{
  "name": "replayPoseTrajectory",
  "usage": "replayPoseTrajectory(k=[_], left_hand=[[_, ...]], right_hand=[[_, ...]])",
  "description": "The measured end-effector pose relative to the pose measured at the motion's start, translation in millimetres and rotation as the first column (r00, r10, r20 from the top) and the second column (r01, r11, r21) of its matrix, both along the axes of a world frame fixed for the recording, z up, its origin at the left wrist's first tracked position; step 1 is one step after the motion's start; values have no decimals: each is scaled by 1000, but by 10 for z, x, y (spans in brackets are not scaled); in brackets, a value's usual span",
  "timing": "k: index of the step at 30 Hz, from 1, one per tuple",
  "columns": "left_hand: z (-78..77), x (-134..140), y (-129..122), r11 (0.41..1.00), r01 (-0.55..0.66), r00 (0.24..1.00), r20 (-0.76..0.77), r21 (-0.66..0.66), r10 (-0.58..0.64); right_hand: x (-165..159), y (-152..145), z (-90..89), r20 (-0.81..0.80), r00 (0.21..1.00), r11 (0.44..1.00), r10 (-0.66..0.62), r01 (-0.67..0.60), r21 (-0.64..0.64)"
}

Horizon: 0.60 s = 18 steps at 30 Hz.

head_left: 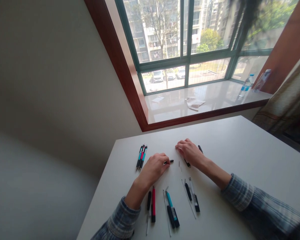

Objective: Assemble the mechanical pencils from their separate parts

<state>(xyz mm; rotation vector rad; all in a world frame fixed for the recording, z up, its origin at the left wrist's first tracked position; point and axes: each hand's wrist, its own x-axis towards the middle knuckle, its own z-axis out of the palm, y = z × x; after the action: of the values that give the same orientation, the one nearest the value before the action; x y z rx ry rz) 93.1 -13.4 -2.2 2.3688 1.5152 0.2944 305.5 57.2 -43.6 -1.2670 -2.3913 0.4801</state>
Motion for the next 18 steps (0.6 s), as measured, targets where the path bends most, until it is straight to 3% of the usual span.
replayPoseTrajectory(k=[7, 11, 15, 18], left_hand=[[-8, -13, 5, 996, -87, 996, 35, 13, 87], [10, -71, 11, 987, -159, 973, 169, -3, 157], [51, -137, 12, 970, -245, 922, 307, -9, 235], [62, -129, 0, 968, -249, 899, 376, 14, 226]], right_hand=[[1, -3, -32, 6, 998, 998, -56, 56, 25], [113, -7, 61, -175, 981, 990, -86, 104, 98], [438, 70, 302, -479, 854, 943, -202, 302, 140], [633, 138, 421, -652, 703, 941, -284, 334, -49]])
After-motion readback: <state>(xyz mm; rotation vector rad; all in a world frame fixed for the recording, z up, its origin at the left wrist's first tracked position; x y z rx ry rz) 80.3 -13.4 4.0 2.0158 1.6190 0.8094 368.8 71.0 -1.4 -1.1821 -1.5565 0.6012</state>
